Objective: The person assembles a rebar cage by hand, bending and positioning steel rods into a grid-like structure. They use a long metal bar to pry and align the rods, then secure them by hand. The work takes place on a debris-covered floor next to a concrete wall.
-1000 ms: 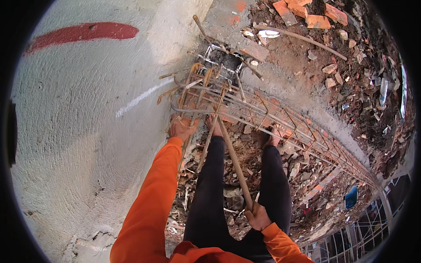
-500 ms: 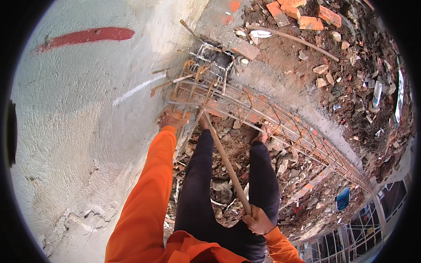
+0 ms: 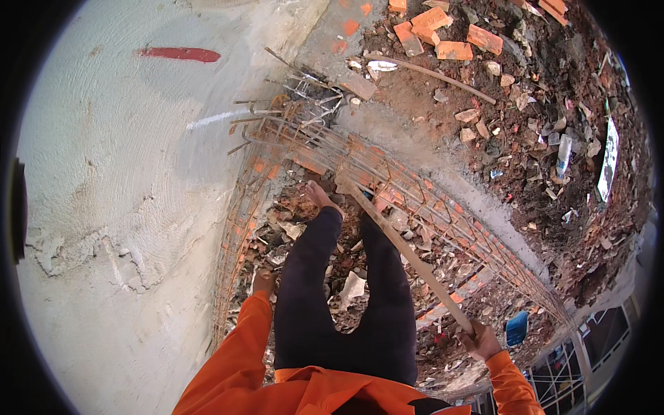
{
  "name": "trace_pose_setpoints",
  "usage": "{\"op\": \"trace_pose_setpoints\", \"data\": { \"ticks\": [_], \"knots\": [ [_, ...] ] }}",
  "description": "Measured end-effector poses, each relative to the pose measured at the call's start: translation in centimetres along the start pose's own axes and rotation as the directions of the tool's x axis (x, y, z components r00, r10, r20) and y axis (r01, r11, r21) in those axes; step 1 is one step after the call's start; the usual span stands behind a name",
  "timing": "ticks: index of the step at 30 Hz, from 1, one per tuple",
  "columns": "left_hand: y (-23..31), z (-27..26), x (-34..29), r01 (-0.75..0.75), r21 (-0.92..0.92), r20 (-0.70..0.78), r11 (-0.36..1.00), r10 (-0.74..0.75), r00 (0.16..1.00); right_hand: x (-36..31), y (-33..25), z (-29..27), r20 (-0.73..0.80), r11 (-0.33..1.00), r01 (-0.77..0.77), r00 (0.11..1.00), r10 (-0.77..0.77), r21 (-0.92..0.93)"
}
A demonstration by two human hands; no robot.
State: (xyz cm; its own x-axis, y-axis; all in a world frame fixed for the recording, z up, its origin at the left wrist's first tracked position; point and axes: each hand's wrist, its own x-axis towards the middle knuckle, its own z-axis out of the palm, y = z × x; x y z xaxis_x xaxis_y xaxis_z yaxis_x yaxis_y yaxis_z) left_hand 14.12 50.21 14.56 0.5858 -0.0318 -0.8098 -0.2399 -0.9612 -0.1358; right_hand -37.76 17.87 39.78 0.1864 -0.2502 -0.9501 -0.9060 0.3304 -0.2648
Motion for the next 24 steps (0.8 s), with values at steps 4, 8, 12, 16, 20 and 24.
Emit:
{"op": "trace_pose_setpoints", "data": {
  "ticks": [4, 8, 12, 16, 20, 24],
  "knots": [
    [3.3, 3.1, -4.7, -0.046, -0.081, 0.184, 0.996, 0.06, 0.981, 3.0, 0.2, -2.2, -0.076, 0.999, -0.023, 0.997, 0.02, -0.035],
    [6.5, 2.6, -5.2, -0.075, -0.207, 0.231, 0.975, 0.123, 0.965, 9.4, -0.7, -4.5, -0.146, 0.976, 0.053, 0.986, -0.085, -0.21],
    [2.4, 4.2, -2.1, -0.188, -0.561, 0.068, 0.806, 0.271, 0.96, 18.3, -3.3, -5.2, -0.232, 0.845, 0.054, 0.95, -0.207, -0.533],
    [2.6, 2.0, -2.1, -0.115, -0.656, 0.064, 0.746, 0.206, 0.976, 25.7, -7.7, -3.9, -0.273, 0.724, -0.046, 0.941, -0.199, -0.689],
    [-4.8, 6.3, 0.9, -0.175, -0.693, -0.08, 0.7, 0.167, 0.983, 31.6, -13.0, -0.8, -0.253, 0.709, -0.014, 0.939, -0.233, -0.705],
    [-1.4, 7.8, 1.0, 0.047, -0.674, 0.131, 0.737, 0.057, 0.99, 38.2, -12.6, 0.0, -0.253, 0.736, 0.094, 0.904, -0.346, -0.67]
  ]
}}
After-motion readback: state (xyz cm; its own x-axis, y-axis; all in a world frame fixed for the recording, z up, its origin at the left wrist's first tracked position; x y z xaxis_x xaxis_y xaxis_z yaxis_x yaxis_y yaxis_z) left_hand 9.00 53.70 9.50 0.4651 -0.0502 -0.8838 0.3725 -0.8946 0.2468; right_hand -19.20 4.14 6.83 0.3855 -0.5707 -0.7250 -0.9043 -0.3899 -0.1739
